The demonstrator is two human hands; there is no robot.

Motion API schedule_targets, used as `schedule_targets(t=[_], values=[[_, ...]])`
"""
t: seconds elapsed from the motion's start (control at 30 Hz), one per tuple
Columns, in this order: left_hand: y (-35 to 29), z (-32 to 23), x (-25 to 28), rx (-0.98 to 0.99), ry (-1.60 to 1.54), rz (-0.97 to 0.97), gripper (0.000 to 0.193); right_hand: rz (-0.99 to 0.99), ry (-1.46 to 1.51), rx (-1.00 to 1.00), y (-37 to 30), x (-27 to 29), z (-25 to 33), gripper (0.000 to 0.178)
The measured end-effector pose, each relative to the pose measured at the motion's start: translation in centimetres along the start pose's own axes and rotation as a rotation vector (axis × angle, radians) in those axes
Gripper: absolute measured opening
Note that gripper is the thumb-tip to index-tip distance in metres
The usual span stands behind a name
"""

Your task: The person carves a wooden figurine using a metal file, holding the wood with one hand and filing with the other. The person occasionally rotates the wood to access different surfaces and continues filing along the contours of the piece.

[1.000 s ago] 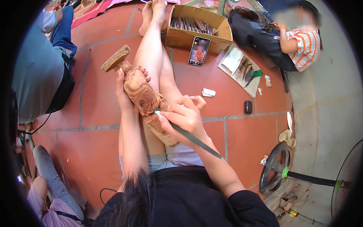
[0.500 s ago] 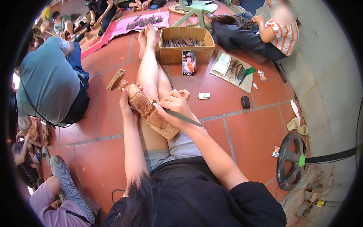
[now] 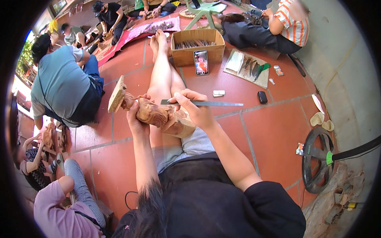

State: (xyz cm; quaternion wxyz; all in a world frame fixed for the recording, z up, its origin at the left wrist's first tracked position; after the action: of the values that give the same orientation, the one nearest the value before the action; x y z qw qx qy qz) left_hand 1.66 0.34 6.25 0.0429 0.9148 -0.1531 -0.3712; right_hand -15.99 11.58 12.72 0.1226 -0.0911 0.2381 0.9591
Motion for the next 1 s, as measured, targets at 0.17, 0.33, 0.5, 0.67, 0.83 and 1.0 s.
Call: schedule_targets(t=[0.17, 0.33, 0.5, 0.67, 0.83, 1.0], values=[[-2.1, -1.6, 2.7, 0.017, 0.138, -0.106, 0.026, 0.119, 0.055, -0.153, -1.9, -3.0, -1.4, 0.025], [-6.2, -2.9, 6.5, 0.0, 0.176, -0.229, 0.023, 0.056, 0.208, -0.328, -3.0, -5.3, -5.7, 0.019], [-9.5, -2.5, 8.1, 0.054, 0.143, -0.282, 0.019, 0.021, 0.219, -0.508, -3.7, -4.8, -8.1, 0.022], [-11.5, -2.8, 5.6, 0.011, 0.275, -0.169, 0.032, 0.052, 0.172, -0.586, -4.9, -4.8, -7.7, 0.022], [-16.5, -2.2, 3.7, 0.031, 0.319, -0.188, 0.053, 0.144, 0.222, -0.536, -7.3, -5.4, -5.6, 0.028], [-20.0, -1.1, 3.2, -0.103, 0.669, 0.125, 0.069, 0.342, 0.022, -0.415, -9.4, -6.0, -4.6, 0.028]])
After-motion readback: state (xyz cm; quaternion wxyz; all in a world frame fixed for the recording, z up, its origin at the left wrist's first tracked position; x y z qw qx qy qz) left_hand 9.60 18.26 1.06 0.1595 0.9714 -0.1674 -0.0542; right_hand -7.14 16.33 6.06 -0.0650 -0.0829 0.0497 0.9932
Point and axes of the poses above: each hand's wrist, its own y-axis towards the middle knuckle, its own x-axis out of the back of the hand, z = x × y, the point moved 10 cm from there along y, towards the middle knuckle, and after that the axes turned 2 degrees about -z, right-handed, at the moved point
